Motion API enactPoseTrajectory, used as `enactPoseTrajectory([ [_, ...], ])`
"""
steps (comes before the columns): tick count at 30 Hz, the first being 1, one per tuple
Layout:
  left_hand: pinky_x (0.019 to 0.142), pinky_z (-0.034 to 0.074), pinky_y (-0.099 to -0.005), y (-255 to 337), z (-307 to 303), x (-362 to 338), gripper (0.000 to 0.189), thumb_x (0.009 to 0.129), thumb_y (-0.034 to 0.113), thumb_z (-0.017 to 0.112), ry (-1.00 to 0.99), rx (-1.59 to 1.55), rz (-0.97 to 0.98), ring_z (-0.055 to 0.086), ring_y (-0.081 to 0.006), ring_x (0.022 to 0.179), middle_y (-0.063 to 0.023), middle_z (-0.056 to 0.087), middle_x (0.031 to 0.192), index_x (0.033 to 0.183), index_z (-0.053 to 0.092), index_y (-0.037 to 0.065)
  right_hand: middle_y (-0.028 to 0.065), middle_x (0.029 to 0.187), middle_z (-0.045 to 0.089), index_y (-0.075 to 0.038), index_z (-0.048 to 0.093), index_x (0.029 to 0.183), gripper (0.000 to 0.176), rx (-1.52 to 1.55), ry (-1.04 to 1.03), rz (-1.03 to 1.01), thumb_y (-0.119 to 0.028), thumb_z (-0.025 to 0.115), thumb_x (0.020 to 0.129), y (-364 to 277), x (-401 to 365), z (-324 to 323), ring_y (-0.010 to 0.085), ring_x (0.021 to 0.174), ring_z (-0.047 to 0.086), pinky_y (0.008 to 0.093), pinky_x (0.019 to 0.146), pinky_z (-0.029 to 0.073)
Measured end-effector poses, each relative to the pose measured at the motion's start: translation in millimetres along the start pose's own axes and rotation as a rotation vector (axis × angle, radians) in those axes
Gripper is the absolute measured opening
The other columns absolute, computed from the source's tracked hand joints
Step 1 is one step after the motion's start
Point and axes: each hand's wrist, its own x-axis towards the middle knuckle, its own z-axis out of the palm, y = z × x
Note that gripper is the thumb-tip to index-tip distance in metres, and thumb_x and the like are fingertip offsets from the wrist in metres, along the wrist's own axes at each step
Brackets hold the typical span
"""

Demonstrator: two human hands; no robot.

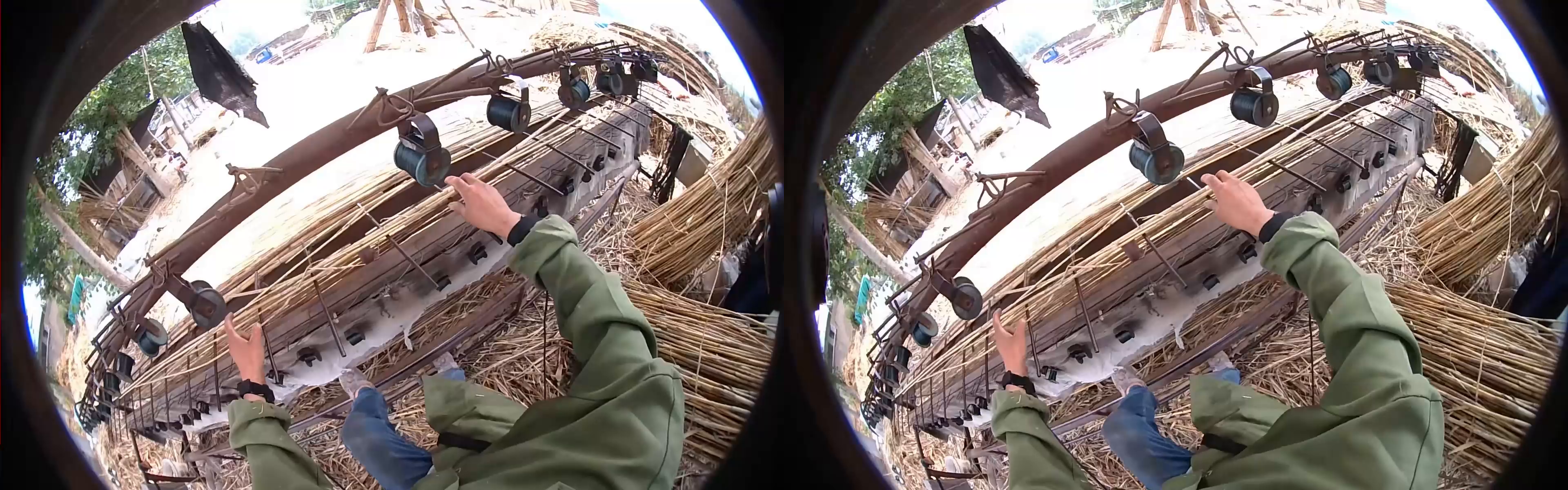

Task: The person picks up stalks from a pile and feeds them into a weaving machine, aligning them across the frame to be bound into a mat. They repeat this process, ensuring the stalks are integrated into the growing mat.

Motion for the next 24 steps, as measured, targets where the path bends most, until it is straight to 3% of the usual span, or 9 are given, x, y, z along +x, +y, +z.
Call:
enactPoseTrajectory([
  [3, 0.082, 0.04, -0.0379, 25, 17, -6, 0.076, 0.071, 0.019, 0.07, -0.132, 0.198, 0.191, 0.047, -0.0262, 0.085, -0.0153, 0.052, 0.099, 0.137, 0.036, 0.009, 0.0166, 0.104, 0.05, -0.007, 0.041, 0.128, 0.065, -0.037, -0.11, -0.026, -0.022, 0.072, 0.073, -12, 5, -4, 0.0341, 0.1, 0.055, 0.0411, 0.084, 0.047],
  [5, 0.088, 0.039, -0.0403, 16, 30, -6, 0.082, 0.068, 0.019, 0.073, -0.003, 0.377, 0.443, 0.048, -0.0325, 0.096, -0.0176, 0.048, 0.102, 0.139, 0.033, 0.012, 0.0165, 0.105, 0.049, -0.008, 0.042, 0.129, 0.069, -0.098, -0.177, -0.094, -0.022, 0.076, 0.069, -17, 9, 4, 0.0333, 0.101, 0.054, 0.0402, 0.085, 0.047],
  [11, 0.098, 0.034, -0.0431, 6, 34, 0, 0.089, 0.066, 0.022, 0.075, -0.083, 0.226, 0.352, 0.043, -0.0393, 0.111, -0.0217, 0.043, 0.119, 0.141, 0.029, 0.012, 0.0167, 0.109, 0.046, -0.008, 0.041, 0.13, 0.073, -0.168, -0.184, -0.116, -0.005, 0.071, 0.064, -12, 14, 19, 0.0342, 0.106, 0.051, 0.039, 0.089, 0.046],
  [15, 0.109, 0.024, -0.038, 0, 31, 3, 0.094, 0.067, 0.026, 0.074, -0.176, -0.019, 0.247, 0.029, -0.0348, 0.132, -0.0245, 0.032, 0.142, 0.141, 0.024, -0.002, 0.0163, 0.114, 0.046, -0.006, 0.039, 0.13, 0.073, -0.182, -0.204, -0.084, -0.004, 0.071, 0.065, -12, 15, 21, 0.0345, 0.108, 0.05, 0.0395, 0.09, 0.045],
  [17, 0.109, 0.024, -0.0363, -1, 31, 4, 0.091, 0.069, 0.025, 0.073, -0.189, -0.05, 0.248, 0.029, -0.0331, 0.133, -0.0238, 0.032, 0.142, 0.141, 0.024, -0.003, 0.0182, 0.118, 0.046, -0.006, 0.041, 0.13, 0.071, -0.193, -0.2, -0.118, -0.005, 0.071, 0.066, -9, 16, 22, 0.0361, 0.109, 0.05, 0.0404, 0.093, 0.044],
  [20, 0.109, 0.024, -0.0341, 0, 29, 6, 0.086, 0.072, 0.023, 0.07, -0.233, -0.126, 0.274, 0.03, -0.0306, 0.133, -0.0236, 0.032, 0.142, 0.14, 0.025, -0.004, 0.0212, 0.12, 0.049, -0.004, 0.044, 0.127, 0.069, -0.089, -0.235, -0.007, -0.009, 0.073, 0.065, -9, 17, 24, 0.0367, 0.11, 0.05, 0.0399, 0.096, 0.042],
  [21, 0.109, 0.024, -0.0333, 5, 25, 2, 0.084, 0.073, 0.022, 0.068, -0.286, -0.155, 0.176, 0.032, -0.0299, 0.132, -0.0234, 0.034, 0.142, 0.14, 0.027, -0.005, 0.0237, 0.119, 0.051, 0.0, 0.048, 0.123, 0.063, 0.01, -0.101, -0.135, -0.013, 0.072, 0.066, -7, 12, 23, 0.0366, 0.11, 0.05, 0.0397, 0.096, 0.041],
  [23, 0.108, 0.027, -0.0336, -19, 35, 12, 0.077, 0.074, 0.016, 0.064, -0.222, -0.087, 0.256, 0.033, -0.0288, 0.132, -0.023, 0.037, 0.14, 0.139, 0.028, -0.006, 0.0232, 0.113, 0.056, 0.002, 0.051, 0.12, 0.056, 0.365, -0.126, 0.149, -0.019, 0.07, 0.072, 2, 5, 20, 0.0317, 0.104, 0.056, 0.0368, 0.09, 0.045],
  [24, 0.106, 0.029, -0.0323, 0, 29, 1, 0.074, 0.076, 0.01, 0.058, -0.269, -0.226, 0.228, 0.035, -0.0277, 0.131, -0.0223, 0.038, 0.139, 0.14, 0.026, -0.006, 0.0214, 0.114, 0.058, 0.003, 0.05, 0.122, 0.055, 0.654, 0.002, 0.078, -0.021, 0.069, 0.077, 26, 0, 42, 0.0274, 0.101, 0.059, 0.035, 0.087, 0.046],
])
